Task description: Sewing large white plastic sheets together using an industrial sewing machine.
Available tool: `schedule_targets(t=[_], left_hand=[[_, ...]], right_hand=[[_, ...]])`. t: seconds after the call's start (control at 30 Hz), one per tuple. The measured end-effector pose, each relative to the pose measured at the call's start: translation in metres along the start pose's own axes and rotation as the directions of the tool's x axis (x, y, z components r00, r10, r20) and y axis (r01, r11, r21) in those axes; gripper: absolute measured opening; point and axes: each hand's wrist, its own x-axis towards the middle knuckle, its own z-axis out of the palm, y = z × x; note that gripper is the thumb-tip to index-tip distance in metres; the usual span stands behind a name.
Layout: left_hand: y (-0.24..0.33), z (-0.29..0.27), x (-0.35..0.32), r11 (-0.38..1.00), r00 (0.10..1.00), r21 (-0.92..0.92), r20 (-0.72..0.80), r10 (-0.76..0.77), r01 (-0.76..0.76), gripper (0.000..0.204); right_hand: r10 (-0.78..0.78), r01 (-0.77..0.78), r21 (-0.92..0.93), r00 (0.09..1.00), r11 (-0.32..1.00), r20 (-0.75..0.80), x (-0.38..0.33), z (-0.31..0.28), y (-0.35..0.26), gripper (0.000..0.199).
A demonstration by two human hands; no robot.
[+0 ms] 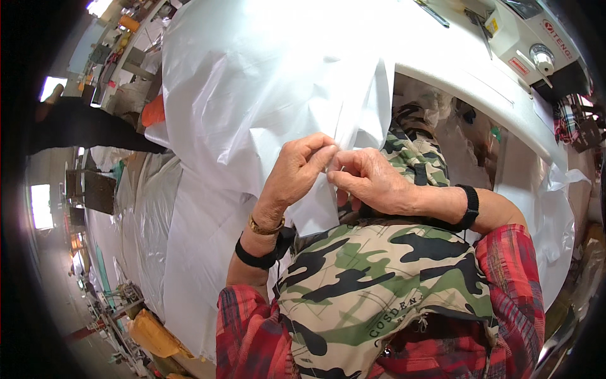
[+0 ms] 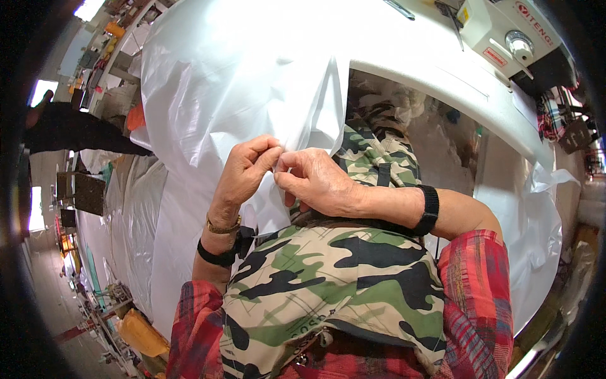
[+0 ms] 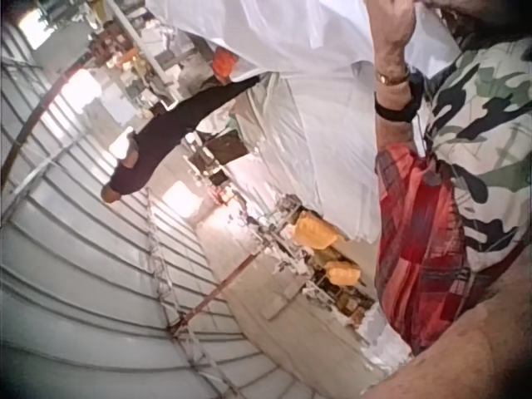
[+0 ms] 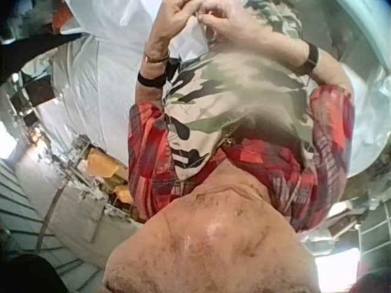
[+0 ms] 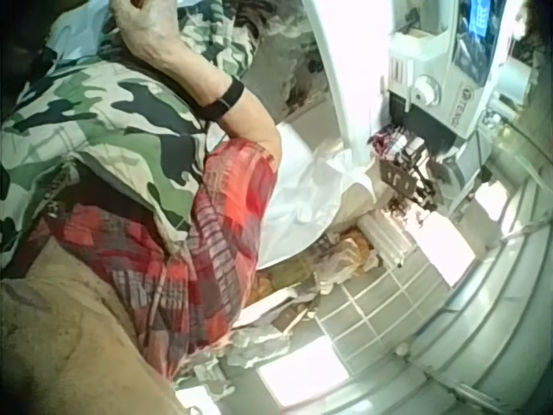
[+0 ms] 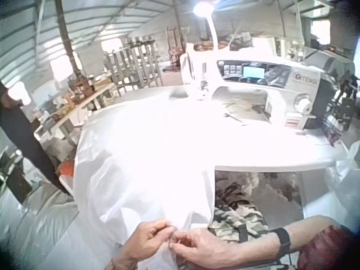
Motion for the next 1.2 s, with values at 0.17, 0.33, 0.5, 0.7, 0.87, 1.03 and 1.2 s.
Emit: schedule_targets(t=[0.17,0.33,0.5,0.7,0.87,1.03,1.2], left_hand=[[-0.001,0.009,0.004,0.996,0.999,-0.081,-0.016,-0.050,0.049,0.029],[0.001,0.010,0.010,0.999,0.997,0.028,-0.070,-0.039,0.041,0.025],[0.004,0.007,0.007,0.996,0.991,0.085,-0.132,0.009,0.003,0.018],[0.012,0.009,0.004,0.970,0.974,0.214,-0.172,0.149,-0.111,0.012],[0.017,0.017,0.010,0.962,0.982,0.220,-0.057,0.179,-0.162,0.012],[0.018,0.013,0.011,0.969,0.986,0.185,0.009,0.165,-0.164,0.014],[0.012,0.008,0.016,0.975,0.985,0.138,0.049,0.167,-0.172,0.009]], right_hand=[[-0.012,0.012,-0.197,1.000,0.980,0.001,0.001,-0.002,-0.003,0.022],[-0.270,0.250,-0.559,0.962,0.791,0.048,-0.006,-0.013,0.000,0.018],[-0.133,0.105,-0.951,0.989,0.290,0.069,-0.023,-0.043,0.014,0.025],[-0.280,0.229,-0.935,0.948,0.270,0.151,-0.027,-0.050,0.015,0.019],[-0.470,0.405,-0.794,0.865,0.452,0.173,-0.022,-0.038,-0.003,0.012],[-0.474,0.443,-0.791,0.851,0.421,0.224,-0.011,-0.029,-0.011,0.013],[-0.440,0.421,-0.851,0.859,0.313,0.262,-0.006,-0.022,-0.011,0.015]])
